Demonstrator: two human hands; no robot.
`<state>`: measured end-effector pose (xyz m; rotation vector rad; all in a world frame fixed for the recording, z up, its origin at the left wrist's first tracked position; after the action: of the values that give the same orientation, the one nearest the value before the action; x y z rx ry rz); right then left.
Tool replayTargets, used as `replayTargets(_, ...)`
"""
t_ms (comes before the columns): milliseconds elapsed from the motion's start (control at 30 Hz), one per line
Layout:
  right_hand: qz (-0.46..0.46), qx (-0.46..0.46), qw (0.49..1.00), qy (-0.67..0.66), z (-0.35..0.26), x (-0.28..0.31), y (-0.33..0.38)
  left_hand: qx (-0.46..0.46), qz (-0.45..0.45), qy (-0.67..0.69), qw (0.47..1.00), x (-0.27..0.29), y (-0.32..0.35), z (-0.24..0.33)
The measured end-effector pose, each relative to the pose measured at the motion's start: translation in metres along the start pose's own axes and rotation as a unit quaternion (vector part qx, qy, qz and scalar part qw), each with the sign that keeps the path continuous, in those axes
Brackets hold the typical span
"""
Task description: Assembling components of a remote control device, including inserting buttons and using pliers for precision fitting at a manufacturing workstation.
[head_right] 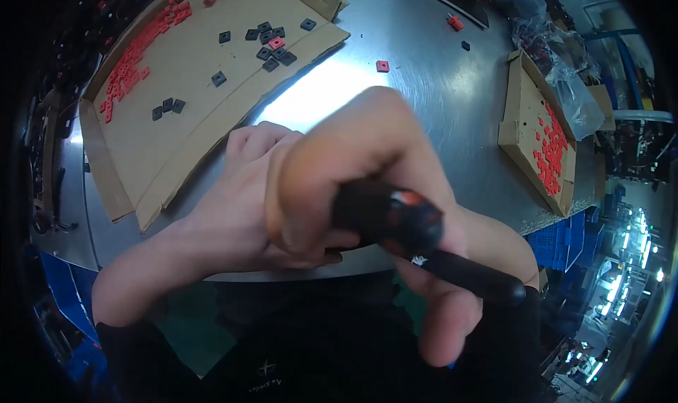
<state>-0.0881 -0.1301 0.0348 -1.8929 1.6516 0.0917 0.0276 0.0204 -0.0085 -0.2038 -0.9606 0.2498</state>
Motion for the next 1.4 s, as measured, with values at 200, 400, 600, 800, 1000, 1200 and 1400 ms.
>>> replayTargets(200,-0.070,-0.035,0.996,-0.043,0.012,0.010,-0.016,-0.006,-0.010,-0.008,1.000,-0.001,0.002,0.002)
replayTargets(400,-0.011,0.002,0.998,0.057,0.012,-0.004,0.000,0.003,0.031,-0.010,0.999,-0.006,0.000,0.007)
replayTargets(600,0.037,0.029,0.989,0.138,0.022,-0.016,0.014,0.009,0.050,-0.061,0.997,-0.008,0.000,0.008)
replayTargets(800,0.220,0.221,0.939,0.147,0.043,-0.045,0.030,-0.008,0.059,-0.134,0.989,-0.008,-0.002,0.017)
replayTargets(1000,0.224,0.282,0.919,0.158,0.050,-0.046,0.031,-0.017,0.075,-0.160,0.984,-0.014,0.003,0.013)
replayTargets(1200,0.138,0.212,0.962,0.100,0.025,-0.034,0.037,-0.026,0.093,-0.124,0.988,-0.012,0.005,0.013)
replayTargets(1400,0.031,0.226,0.948,0.221,0.012,-0.040,0.026,-0.003,0.083,-0.139,0.987,-0.012,0.008,0.010)
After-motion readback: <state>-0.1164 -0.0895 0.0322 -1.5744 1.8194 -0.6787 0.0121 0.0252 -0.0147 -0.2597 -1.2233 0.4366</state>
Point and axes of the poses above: each hand's wrist, its own y-axis away from the middle knuckle, its own x-axis out of the back of the hand, z = x × y, the point moved 1 cm from there along -y, towards the middle knuckle, and after that the axes turned 9 degrees about -y, right-handed, at the moved point
